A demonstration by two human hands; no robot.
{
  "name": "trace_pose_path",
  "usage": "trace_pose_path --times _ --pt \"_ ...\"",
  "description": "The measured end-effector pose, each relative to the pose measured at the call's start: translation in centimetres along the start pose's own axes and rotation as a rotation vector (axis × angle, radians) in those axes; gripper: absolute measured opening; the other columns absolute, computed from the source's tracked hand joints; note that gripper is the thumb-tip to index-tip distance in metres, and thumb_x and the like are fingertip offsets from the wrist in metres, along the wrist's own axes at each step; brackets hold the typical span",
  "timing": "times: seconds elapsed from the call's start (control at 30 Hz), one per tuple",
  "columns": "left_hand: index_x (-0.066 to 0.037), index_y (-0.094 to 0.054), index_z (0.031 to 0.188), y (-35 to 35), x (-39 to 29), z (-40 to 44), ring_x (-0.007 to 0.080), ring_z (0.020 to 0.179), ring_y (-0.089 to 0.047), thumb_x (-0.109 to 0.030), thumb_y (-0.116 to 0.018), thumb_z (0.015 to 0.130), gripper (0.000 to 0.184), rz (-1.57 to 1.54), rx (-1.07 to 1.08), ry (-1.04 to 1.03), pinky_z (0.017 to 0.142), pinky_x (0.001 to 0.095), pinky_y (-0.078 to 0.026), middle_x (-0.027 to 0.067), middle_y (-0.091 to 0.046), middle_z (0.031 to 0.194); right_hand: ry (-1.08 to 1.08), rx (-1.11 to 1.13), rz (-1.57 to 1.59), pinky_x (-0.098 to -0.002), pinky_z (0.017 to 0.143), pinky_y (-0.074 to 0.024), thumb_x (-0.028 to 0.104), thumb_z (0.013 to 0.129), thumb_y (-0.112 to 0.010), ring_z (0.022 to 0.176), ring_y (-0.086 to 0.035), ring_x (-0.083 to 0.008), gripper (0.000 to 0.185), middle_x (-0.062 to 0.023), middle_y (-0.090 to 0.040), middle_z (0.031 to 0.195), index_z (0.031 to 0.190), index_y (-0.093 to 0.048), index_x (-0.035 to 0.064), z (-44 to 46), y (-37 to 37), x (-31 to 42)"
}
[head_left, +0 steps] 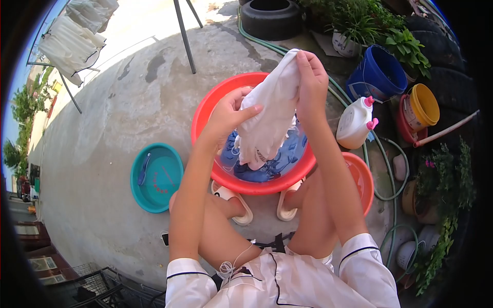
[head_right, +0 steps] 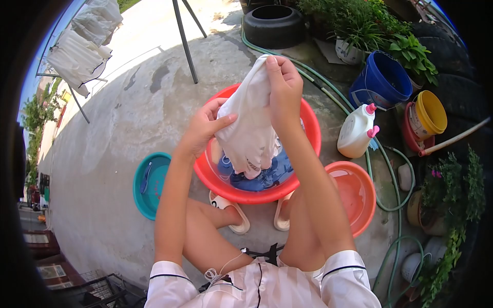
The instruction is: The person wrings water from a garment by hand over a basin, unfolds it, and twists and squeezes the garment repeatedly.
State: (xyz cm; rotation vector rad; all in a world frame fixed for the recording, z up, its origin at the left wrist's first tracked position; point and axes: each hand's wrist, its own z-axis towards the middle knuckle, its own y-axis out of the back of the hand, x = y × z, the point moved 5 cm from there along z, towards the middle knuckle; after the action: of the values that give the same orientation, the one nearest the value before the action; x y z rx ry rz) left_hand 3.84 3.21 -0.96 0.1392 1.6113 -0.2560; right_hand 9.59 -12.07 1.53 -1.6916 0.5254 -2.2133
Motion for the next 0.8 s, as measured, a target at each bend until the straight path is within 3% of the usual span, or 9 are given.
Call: trace_pose_path --times 0.1,0.23,0.4,0.5,0.67,0.8 --pt "-0.001 -0.051 0.113 -0.3 1.7 -0.1 0.0094 0.093 -0.053 -0.024 -0.063 0.081 0.041 0.077 0.124 0.185 0.084 0.0252 -0.041 0.0058 -0.058 0.102 0.028 0.047 -0.081 -0.0185 0.059 -0.0408 0.022 0.089 -0.052 0.066 -0.05 -0.0039 0.019 0.0013 -0.056 0.075 0.088 -0.057 0.0033 0.0 0.3 -0.2" --pt "-0.003 -0.051 0.114 -0.6 2.7 0.0 0.0102 0.094 -0.054 -0.028 -0.058 0.084 0.04 -0.16 0.05 0.205 0.082 0.0258 -0.043 0.0037 -0.058 0.103 0.062 0.072 -0.239 -0.0179 0.059 -0.0384 0.023 0.089 -0.053 0.065 -0.047 -0.0027 0.021 0.0026 -0.055 0.073 0.087 -0.057 0.0023 0.5 1.0 -0.7" --pt "-0.006 -0.048 0.12 -0.5 3.0 0.0 0.0128 0.096 -0.056 -0.031 -0.052 0.088 0.041 -0.358 -0.068 0.277 0.083 0.0256 -0.042 0.0025 -0.058 0.106 0.018 0.141 -0.199 -0.0181 0.062 -0.0405 0.022 0.086 -0.056 0.07 -0.051 -0.0041 0.022 0.0008 -0.058 0.078 0.091 -0.06 0.001 0.2 0.5 -0.7" --pt "-0.008 -0.044 0.123 -0.1 2.6 0.3 0.0148 0.098 -0.055 -0.032 -0.051 0.088 0.043 -0.509 -0.122 0.213 0.083 0.026 -0.042 0.0028 -0.057 0.109 -0.019 0.254 -0.208 -0.0187 0.065 -0.0417 0.02 0.085 -0.058 0.073 -0.052 -0.0049 0.022 -0.0003 -0.059 0.08 0.094 -0.061 0.0004 -1.0 -0.7 0.2" --pt "-0.006 -0.051 0.116 2.2 0.8 0.6 0.01 0.091 -0.056 -0.03 -0.047 0.09 0.036 -0.184 -0.142 -0.008 0.076 0.025 -0.046 0.0021 -0.058 0.103 -0.214 0.621 -0.228 -0.0201 0.069 -0.0426 0.018 0.084 -0.059 0.076 -0.054 -0.0051 0.022 -0.0016 -0.061 0.084 0.096 -0.062 -0.0001 -2.8 -2.3 0.1" --pt "-0.004 -0.056 0.111 3.1 0.1 0.2 0.0079 0.088 -0.056 -0.025 -0.051 0.088 0.032 -0.081 -0.133 -0.015 0.073 0.0215 -0.045 0.0011 -0.06 0.096 -0.243 0.293 -0.132 -0.0196 0.066 -0.0422 0.021 0.085 -0.057 0.072 -0.053 -0.0049 0.023 -0.0002 -0.06 0.08 0.094 -0.061 0.0009 -1.4 -0.3 -0.6"
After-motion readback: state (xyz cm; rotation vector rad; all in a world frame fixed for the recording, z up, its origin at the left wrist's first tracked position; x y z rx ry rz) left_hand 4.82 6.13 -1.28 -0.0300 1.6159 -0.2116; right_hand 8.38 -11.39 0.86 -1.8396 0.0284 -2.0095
